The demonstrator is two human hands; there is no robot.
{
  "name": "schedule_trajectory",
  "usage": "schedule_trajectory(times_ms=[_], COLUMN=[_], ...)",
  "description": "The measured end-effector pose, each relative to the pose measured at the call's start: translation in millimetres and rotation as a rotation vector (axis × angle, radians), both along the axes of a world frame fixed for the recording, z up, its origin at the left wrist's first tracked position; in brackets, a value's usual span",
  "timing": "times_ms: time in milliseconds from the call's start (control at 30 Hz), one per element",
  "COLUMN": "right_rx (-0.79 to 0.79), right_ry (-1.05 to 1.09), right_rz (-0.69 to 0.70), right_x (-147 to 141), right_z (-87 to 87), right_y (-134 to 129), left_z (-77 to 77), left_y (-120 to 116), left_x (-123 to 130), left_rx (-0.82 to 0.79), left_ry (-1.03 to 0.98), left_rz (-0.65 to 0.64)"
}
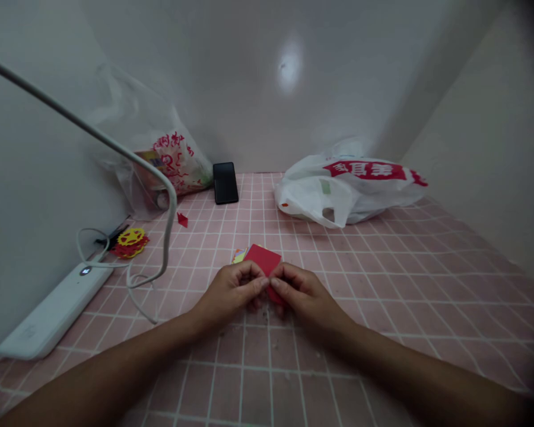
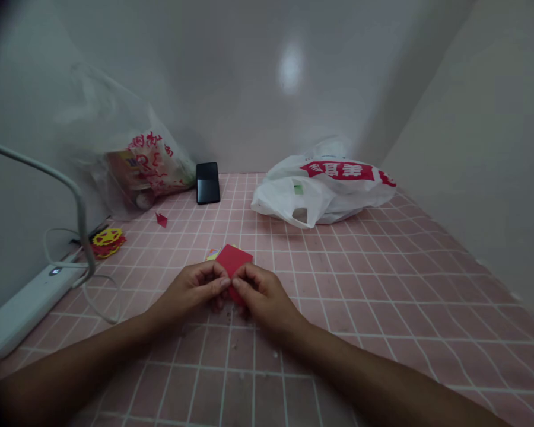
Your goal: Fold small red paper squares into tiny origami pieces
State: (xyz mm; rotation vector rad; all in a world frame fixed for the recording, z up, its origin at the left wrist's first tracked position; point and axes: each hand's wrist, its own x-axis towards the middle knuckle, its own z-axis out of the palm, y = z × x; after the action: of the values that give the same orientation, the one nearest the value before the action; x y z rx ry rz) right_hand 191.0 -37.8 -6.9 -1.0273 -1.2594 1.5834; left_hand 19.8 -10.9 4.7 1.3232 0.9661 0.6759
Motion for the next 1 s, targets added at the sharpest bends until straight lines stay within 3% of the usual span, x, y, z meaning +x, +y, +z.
schedule_trajectory(times_ms=[167,833,1000], right_rx=[-0.015,0.052,0.043], right_ry=[0.077,0.032,0.012], right_rz=[0.020,-0.009,-0.042], right_x=[0,3,5], right_z=[-2.1,-5.8,-4.8], right_y=[2,5,7], left_z=[5.3,5.8,8.3], left_y=[2,10,14], left_x=[-1,-8,-10], left_rx=[0.075,0.075,0.058], left_ry=[0.024,0.136,0.082], left_rz=[0.058,-0.050,-0.009])
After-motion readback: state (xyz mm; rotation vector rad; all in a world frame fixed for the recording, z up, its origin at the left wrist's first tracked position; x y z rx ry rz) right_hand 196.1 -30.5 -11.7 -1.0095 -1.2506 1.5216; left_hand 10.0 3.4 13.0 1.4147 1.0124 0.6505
